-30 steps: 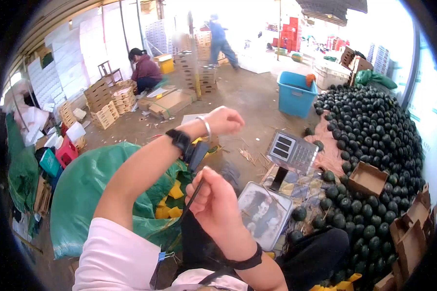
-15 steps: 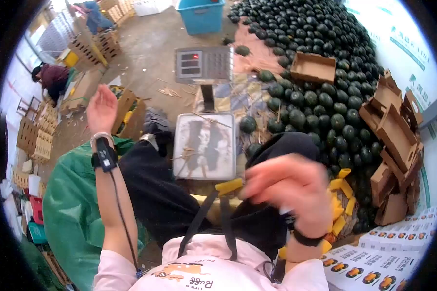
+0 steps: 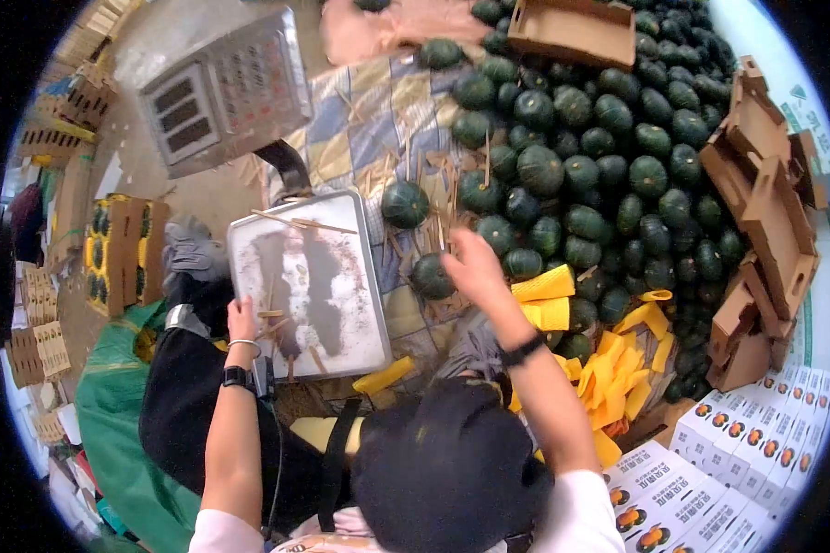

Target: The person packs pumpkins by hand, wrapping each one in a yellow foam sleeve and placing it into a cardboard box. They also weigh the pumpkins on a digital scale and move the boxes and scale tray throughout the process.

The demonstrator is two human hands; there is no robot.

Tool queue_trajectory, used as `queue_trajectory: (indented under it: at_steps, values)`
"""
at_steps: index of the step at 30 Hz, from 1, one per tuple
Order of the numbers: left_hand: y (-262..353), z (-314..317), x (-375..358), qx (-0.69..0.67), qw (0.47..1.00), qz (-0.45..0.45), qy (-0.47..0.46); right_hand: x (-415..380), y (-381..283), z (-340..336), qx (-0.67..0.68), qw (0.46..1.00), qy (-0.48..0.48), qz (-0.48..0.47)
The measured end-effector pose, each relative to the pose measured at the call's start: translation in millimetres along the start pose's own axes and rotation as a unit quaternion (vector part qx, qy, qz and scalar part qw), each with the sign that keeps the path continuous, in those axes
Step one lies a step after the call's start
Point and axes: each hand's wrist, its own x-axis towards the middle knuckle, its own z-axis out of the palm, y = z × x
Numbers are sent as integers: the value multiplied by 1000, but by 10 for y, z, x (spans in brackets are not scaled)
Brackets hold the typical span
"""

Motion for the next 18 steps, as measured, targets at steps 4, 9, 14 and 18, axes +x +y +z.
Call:
queue_trajectory:
  at_steps: [4,9,14,18]
  values:
    - [40,75,112,77,995,-65,23,978,-100,844,-140,984,25,-112]
    - [154,76,115,30,998,-45,39,1010,-293,420,-156,986,-53,20]
    - [219,114,179,6,997,-38,65,-18,191,-672,-392,910,100,89]
    - [206,140,217,-36,995,-56,71,-68,205,-308,-251,966,38,-50]
